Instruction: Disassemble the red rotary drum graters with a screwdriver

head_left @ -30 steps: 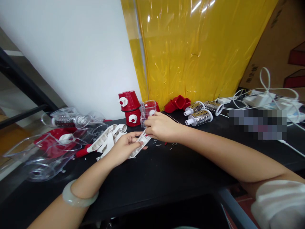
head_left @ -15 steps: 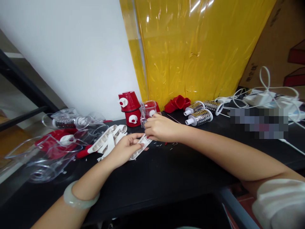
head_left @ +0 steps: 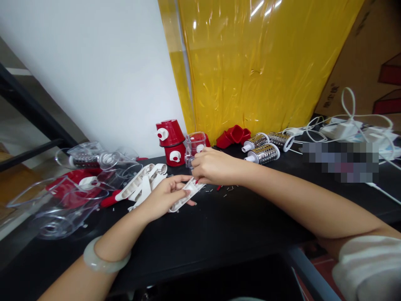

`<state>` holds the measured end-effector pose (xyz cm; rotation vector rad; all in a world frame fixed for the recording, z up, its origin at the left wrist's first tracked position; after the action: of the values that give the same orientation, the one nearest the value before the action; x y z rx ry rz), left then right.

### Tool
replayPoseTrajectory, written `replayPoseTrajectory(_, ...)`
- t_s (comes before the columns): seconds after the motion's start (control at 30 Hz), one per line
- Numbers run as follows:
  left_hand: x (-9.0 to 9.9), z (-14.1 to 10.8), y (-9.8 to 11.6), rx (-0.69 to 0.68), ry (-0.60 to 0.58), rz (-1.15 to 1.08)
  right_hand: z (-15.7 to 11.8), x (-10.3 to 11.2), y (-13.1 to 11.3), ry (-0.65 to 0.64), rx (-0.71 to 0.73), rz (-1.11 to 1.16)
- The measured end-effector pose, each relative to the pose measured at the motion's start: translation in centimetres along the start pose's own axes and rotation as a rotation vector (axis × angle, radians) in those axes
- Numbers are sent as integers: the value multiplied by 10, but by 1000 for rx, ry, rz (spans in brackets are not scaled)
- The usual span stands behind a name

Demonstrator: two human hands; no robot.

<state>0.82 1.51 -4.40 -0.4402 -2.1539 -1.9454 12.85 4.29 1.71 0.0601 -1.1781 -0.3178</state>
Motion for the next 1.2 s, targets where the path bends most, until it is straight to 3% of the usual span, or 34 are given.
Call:
replayPoseTrajectory(0.33, -2, -1, 3, 6, -23, 2, -2, 8, -1, 67, 29, 7)
replayPoseTrajectory(0.43, 11, -4, 14, -32, 27, -2, -5, 27, -1, 300, 45, -11)
replayPoseTrajectory(0.5, 30, -11, 28, -82, 112, -1, -8, 43, -2, 500, 14, -4)
replayPoseTrajectory(0.57, 57, -22, 45, -145, 237, 40, -9, 49, -6, 595, -4, 38)
replayPoseTrajectory(0.63, 87, -35, 58, -198, 374, 174, -4, 38, -17, 501, 39, 88)
replayPoseTrajectory(0.7, 113, -46, 65, -241, 500, 440, 2, 13, -29, 270, 92, 135)
replayPoseTrajectory(0.77, 128, -48, 66, -266, 565, 834, 3, -12, -36, 57, 102, 175)
replayPoseTrajectory(0.83, 137, -43, 54, -181, 590, 1151, 2, -29, -38, -38, 86, 197)
replayPoseTrajectory(0.93, 138, -31, 30, -47, 544, 1374, 0, -42, -37, -81, 70, 194)
replayPoseTrajectory(1.2, 134, -9, 6, 8, 562, 1457, -1, -47, -31, -179, 13, 177)
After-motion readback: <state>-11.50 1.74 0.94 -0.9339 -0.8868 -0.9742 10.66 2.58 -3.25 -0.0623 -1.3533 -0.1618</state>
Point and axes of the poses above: each hand's wrist, its own z-axis towards the middle knuckle, its own x-axis out of the back of the hand, y = z × x, the point moved 7 cm from there along z, towards the middle knuckle, and after that the axes turned 9 degrees about y, right-handed, at the moved point
